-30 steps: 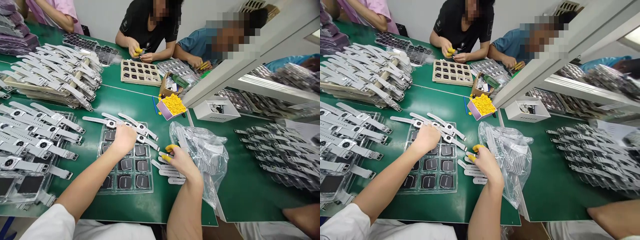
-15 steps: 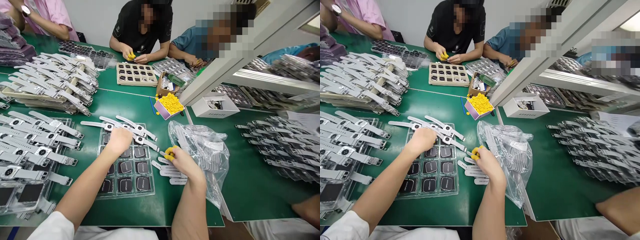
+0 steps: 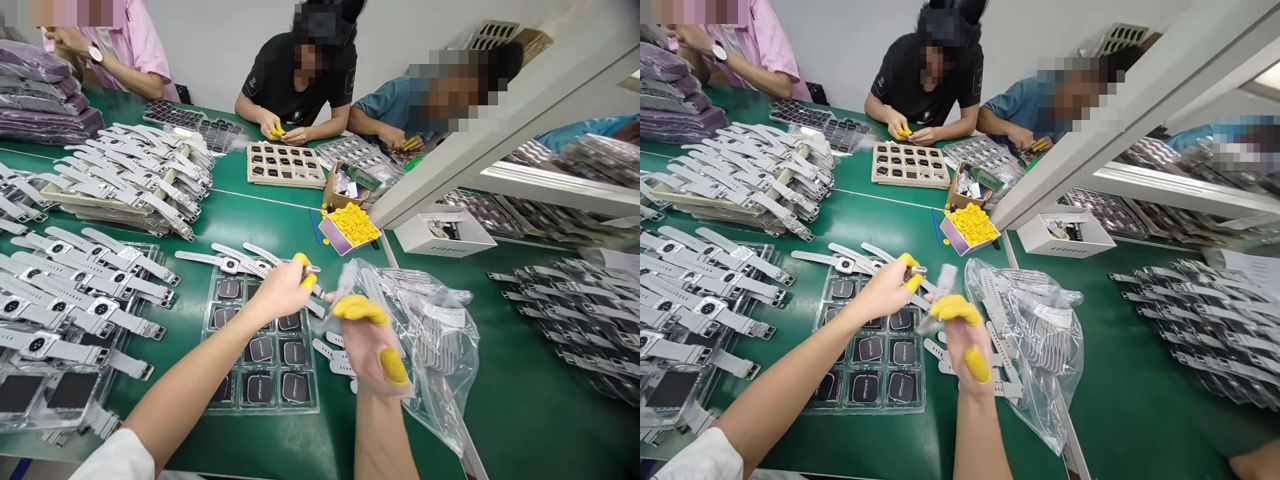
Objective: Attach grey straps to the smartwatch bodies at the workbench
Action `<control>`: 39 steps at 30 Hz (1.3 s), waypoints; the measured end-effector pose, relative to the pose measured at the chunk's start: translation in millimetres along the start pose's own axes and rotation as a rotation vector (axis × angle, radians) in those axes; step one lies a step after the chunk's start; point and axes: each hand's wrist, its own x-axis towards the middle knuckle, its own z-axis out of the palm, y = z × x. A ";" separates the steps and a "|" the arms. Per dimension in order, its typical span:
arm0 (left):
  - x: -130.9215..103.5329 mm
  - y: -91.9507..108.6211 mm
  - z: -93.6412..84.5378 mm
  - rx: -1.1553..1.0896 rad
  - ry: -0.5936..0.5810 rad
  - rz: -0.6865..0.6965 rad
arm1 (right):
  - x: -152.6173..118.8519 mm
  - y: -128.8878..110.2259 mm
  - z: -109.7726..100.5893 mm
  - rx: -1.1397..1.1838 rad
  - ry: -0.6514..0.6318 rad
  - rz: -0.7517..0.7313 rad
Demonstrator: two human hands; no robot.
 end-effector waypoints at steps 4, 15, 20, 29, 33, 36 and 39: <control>4.2 -10.3 21.1 -0.397 -0.123 0.119 | -2.1 13.5 22.9 0.165 0.049 0.235; 3.9 -17.6 5.2 -0.209 -0.116 0.414 | -3.9 15.7 18.8 0.244 -0.039 0.450; 5.2 -20.6 3.9 -0.034 -0.149 0.541 | -4.6 13.5 18.3 0.288 -0.093 0.519; 4.8 -18.2 5.1 -0.025 -0.124 0.499 | 0.0 10.1 24.6 0.422 -0.025 0.502; 4.3 -18.4 8.9 0.081 -0.135 0.481 | 1.8 10.8 25.3 0.529 0.003 0.523; 2.6 -17.0 7.6 0.174 -0.163 0.451 | 3.2 12.5 25.9 0.585 0.051 0.527; 0.6 -13.1 2.4 0.139 -0.203 0.456 | 3.8 14.5 26.1 0.575 0.086 0.538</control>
